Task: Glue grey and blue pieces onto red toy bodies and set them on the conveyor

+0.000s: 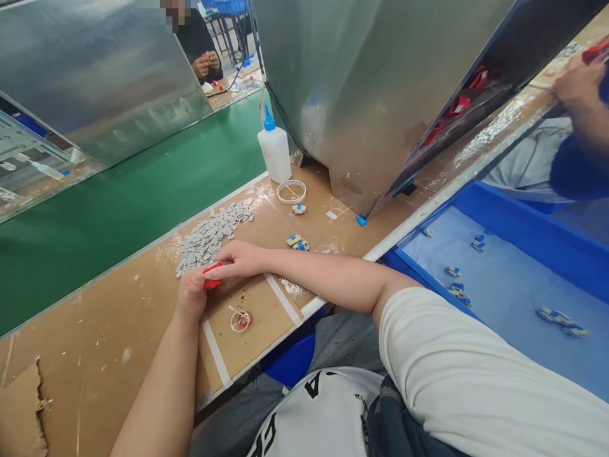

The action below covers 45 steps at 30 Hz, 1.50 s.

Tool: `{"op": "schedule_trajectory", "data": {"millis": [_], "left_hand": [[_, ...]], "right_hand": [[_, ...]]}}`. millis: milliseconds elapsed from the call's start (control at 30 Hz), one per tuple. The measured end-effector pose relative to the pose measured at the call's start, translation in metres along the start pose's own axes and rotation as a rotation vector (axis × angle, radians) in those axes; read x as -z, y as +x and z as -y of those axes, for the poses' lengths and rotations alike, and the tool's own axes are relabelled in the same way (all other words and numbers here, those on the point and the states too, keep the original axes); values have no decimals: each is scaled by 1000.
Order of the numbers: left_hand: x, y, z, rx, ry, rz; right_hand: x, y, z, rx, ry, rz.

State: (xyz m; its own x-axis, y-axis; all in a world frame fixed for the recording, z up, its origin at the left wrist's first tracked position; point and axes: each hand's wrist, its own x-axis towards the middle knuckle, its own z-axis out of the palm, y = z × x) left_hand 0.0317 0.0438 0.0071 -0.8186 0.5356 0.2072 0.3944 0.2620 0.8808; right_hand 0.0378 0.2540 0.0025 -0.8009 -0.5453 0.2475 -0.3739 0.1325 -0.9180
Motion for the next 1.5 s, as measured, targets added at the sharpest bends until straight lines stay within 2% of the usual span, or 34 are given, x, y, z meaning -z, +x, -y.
{"op": "schedule_trajectory", "data": {"millis": [333, 600, 1100, 1500], "left_hand": [[1, -2, -2, -69, 62, 11], [7, -10, -16, -199, 196, 2], [2, -10, -16, -291, 219, -5], [7, -13, -16, -329, 325, -30]], "right_hand": [[2, -3, 5, 13, -18, 30], [6, -6, 14, 219, -243, 37], [4, -6, 9, 162, -201, 70], [5, -9, 15, 207, -270, 88]]}}
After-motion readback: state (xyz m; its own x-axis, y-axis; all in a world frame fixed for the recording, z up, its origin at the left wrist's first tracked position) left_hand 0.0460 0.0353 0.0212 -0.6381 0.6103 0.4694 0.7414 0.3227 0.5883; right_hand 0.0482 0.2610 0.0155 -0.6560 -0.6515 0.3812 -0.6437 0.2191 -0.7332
